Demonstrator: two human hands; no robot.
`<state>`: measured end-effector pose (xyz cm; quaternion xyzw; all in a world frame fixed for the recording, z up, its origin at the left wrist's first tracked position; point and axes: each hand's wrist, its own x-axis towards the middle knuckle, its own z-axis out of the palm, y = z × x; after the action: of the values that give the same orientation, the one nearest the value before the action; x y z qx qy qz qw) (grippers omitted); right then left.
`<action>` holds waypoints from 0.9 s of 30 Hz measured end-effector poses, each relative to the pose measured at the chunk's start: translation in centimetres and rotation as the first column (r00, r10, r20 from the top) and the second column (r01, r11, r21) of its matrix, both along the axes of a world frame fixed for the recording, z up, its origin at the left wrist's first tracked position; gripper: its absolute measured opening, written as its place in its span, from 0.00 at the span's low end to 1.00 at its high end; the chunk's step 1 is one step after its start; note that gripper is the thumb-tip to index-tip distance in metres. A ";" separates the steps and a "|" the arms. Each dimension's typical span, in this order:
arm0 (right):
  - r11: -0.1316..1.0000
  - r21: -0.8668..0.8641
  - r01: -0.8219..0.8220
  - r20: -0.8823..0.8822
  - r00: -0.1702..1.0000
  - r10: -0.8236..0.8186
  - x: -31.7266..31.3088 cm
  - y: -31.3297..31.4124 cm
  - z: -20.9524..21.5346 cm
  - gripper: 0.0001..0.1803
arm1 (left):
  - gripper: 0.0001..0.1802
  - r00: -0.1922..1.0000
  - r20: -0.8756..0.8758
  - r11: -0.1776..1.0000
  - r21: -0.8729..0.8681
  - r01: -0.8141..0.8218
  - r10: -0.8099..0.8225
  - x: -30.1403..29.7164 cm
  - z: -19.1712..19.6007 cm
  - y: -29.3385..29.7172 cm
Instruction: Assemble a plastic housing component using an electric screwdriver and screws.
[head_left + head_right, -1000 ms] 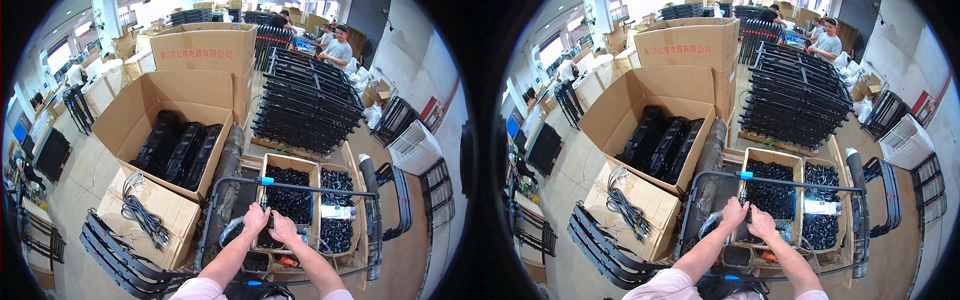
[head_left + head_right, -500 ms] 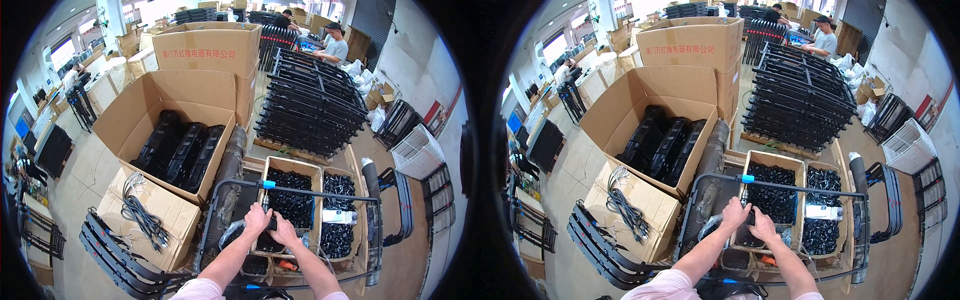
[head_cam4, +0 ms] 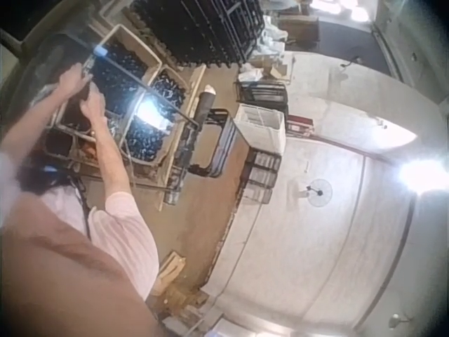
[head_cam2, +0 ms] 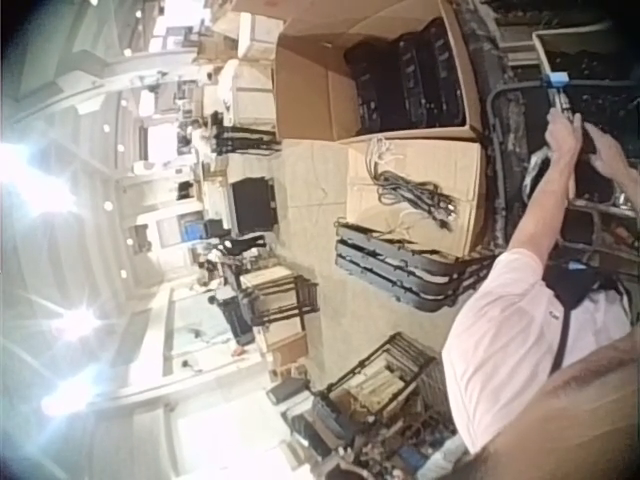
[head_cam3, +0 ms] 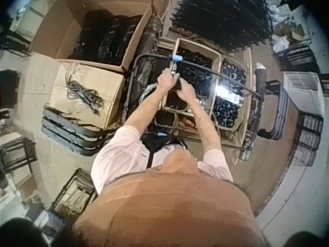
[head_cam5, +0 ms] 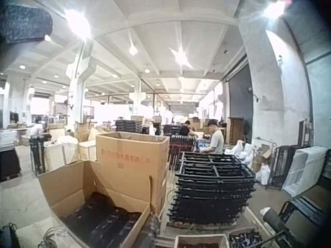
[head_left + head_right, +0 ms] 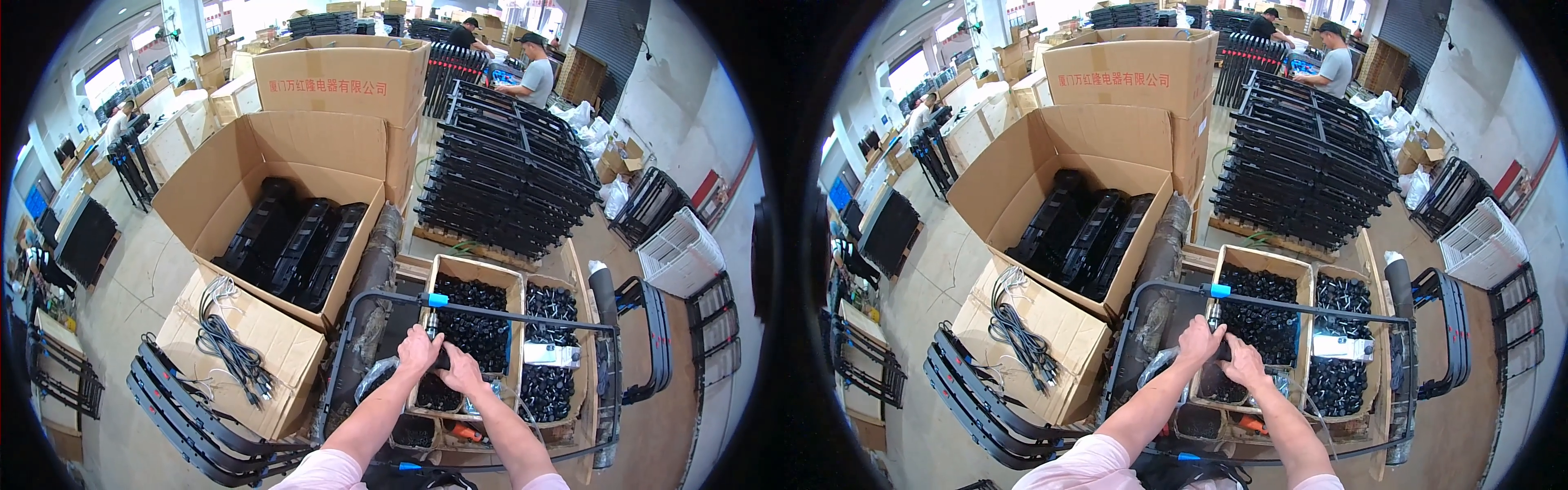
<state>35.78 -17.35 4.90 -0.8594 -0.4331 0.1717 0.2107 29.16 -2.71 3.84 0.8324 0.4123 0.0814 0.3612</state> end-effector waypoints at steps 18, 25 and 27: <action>0.997 0.056 -0.044 0.096 0.995 0.038 -2.0 -0.6 0.3 0.27 | 0.36 0.999 -0.035 1.000 0.002 0.027 -0.027 -0.9 -0.7 -0.5; 0.999 0.020 -0.038 0.088 0.995 0.036 -2.5 -0.7 0.5 0.32 | 0.37 0.999 -0.016 0.999 -0.029 0.028 -0.029 -1.5 -0.8 -0.5; 0.998 0.023 -0.064 0.082 0.995 0.062 -2.5 -1.0 0.3 0.32 | 0.37 0.999 -0.016 0.999 -0.035 0.029 -0.029 -1.7 -0.8 -0.6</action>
<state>33.29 -18.33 5.17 -0.8489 -0.4701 0.1378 0.1984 27.51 -3.35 3.07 0.8325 0.4045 0.0623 0.3734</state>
